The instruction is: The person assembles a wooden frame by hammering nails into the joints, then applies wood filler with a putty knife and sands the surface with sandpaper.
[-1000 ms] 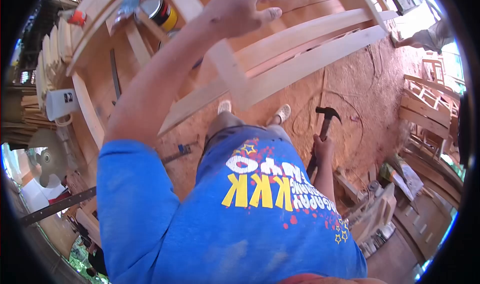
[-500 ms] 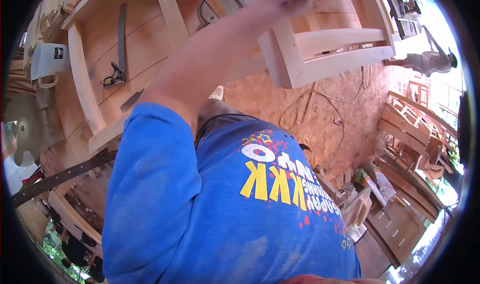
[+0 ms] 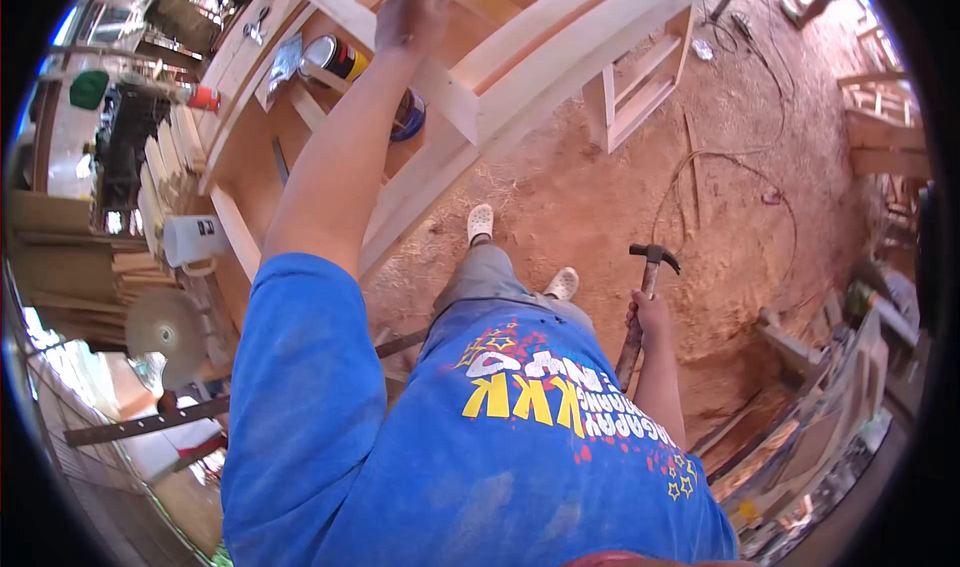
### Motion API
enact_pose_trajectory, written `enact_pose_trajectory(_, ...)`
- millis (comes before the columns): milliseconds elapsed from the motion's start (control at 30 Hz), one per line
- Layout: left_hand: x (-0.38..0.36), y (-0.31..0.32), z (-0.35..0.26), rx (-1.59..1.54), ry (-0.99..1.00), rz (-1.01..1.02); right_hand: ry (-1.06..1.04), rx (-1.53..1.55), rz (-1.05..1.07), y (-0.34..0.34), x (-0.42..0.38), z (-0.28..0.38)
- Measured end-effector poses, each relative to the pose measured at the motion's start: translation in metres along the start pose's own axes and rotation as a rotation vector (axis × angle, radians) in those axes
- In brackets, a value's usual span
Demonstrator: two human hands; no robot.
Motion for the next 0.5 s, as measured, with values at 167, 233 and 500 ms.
enact_pose_trajectory(167,0.004,0.005,0.007,-0.065,0.034,0.007,-0.039,0.231,-0.022,0.023,-0.025,-0.014)
enact_pose_trajectory(233,0.006,0.006,0.009,-0.088,0.1,-0.014,-0.042,0.361,-0.053,0.038,-0.028,-0.017)
enact_pose_trajectory(500,0.0,-0.01,-0.01,-0.484,0.159,0.074,-0.128,0.844,-0.062,0.146,-0.061,0.007)
Point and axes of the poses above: each hand's wrist, its own x-axis towards the middle knuckle, its own y-axis out of the palm, z = x × y, the point moved 1 cm from there along x, towards the middle knuckle
